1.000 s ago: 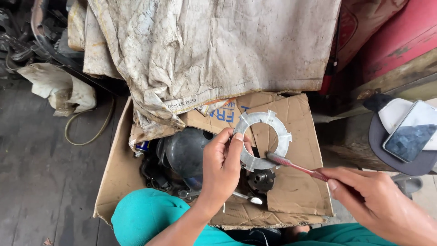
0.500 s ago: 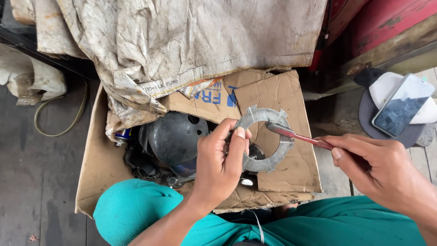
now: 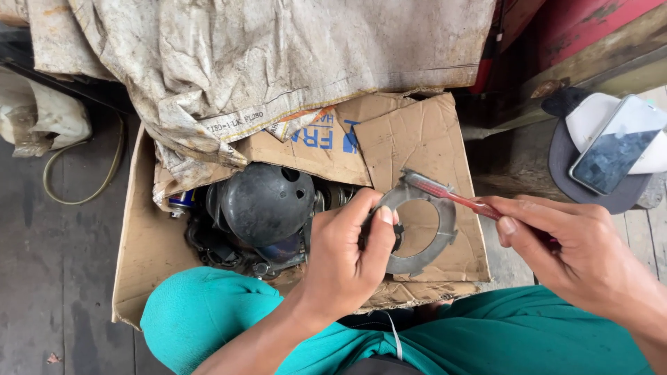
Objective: Cleaning a motorcycle clutch plate using a toothbrush while sitting on the floor.
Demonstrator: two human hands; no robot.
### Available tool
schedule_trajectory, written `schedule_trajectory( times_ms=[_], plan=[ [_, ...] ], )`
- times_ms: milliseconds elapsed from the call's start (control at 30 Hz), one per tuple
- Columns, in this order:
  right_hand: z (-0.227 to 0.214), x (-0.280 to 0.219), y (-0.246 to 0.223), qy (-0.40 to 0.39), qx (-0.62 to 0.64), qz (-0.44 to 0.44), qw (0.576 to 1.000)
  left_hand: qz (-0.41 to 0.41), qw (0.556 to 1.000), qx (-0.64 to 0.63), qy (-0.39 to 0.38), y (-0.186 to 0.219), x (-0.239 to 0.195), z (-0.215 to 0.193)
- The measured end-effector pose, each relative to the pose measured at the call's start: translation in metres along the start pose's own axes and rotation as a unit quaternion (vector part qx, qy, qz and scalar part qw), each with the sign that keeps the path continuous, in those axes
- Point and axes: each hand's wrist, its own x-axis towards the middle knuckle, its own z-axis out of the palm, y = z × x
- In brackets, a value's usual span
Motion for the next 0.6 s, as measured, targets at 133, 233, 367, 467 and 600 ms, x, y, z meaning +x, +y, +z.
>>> schedule_trajectory(
  times_ms=[133,233,367,467,600],
  plan=[
    [-0.006,0.002,-0.001,-0.025,-0.012,-0.008,1.000,-0.026,0.999,0.013,0.018,-0.004,0.001,-0.006],
    [-0.009,0.000,0.003,-0.011,-0.005,-0.041,0.999,-0.069,0.996,0.003,0.053,-0.006,0.003,-0.008],
    [-0.009,-0.003,0.003,-0.016,0.020,-0.061,0.998,-0.080,0.997,-0.007,0.006,-0.011,-0.001,0.004],
    [-0.012,-0.008,0.006,-0.017,0.020,-0.053,0.998,-0.078,0.997,-0.017,0.016,-0.015,-0.001,0.003],
    [-0.015,-0.012,0.005,-0.021,0.034,-0.054,0.998,-0.076,0.997,-0.016,-0.010,-0.016,-0.004,0.013]
  ],
)
